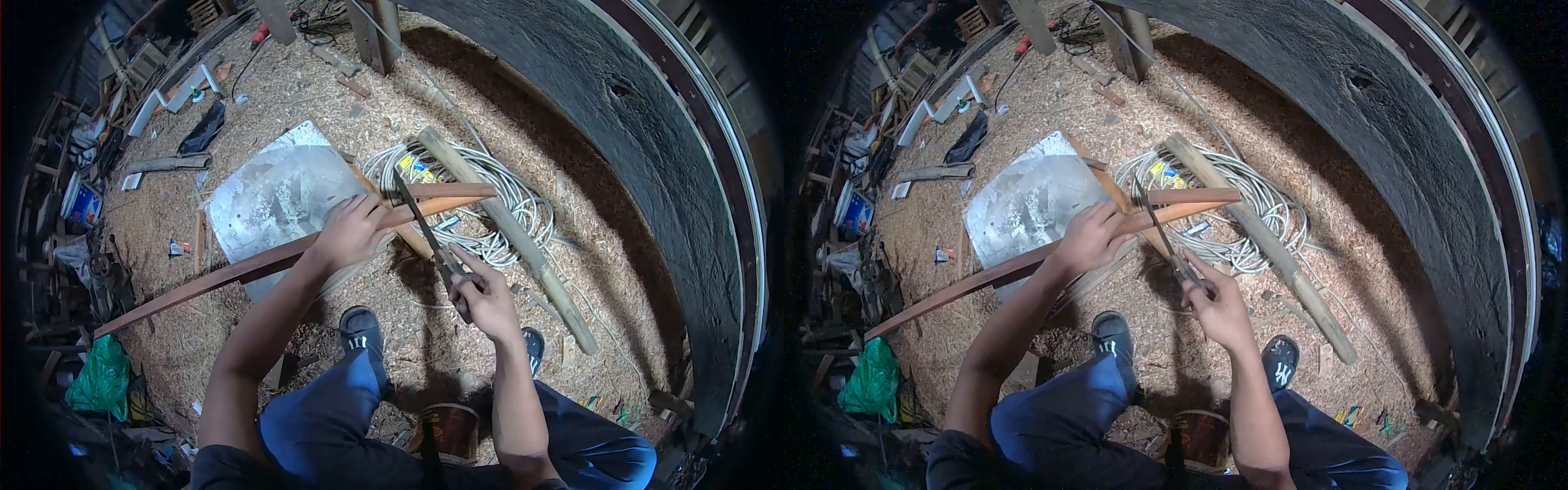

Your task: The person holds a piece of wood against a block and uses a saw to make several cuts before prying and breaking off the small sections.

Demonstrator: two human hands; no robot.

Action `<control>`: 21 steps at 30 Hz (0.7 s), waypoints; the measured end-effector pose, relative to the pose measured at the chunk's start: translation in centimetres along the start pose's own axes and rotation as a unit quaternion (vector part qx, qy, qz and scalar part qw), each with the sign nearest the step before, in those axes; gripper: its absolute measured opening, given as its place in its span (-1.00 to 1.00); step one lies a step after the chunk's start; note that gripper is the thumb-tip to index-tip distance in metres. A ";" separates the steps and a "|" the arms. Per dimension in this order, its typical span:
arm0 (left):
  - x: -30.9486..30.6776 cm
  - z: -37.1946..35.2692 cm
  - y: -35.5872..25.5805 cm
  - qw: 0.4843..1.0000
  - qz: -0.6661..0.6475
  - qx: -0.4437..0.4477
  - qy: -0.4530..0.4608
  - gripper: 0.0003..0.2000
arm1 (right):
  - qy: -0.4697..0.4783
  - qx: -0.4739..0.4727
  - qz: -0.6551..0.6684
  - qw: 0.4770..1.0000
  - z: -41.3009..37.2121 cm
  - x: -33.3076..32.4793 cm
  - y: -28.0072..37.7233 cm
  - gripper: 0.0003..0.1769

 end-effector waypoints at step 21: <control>-0.4 0.8 0.5 0.999 -0.009 -0.022 0.036 -0.69 | 0.141 -0.113 0.058 0.982 1.7 -1.0 7.0 -0.18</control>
Point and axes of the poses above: each hand's wrist, its own z-axis towards the middle knuckle, its own x-axis out of the palm, y = z × x, the point moved 10 cm from there along z, towards the middle knuckle, and after that the axes turned 7 degrees about -z, right-handed, at the moved point
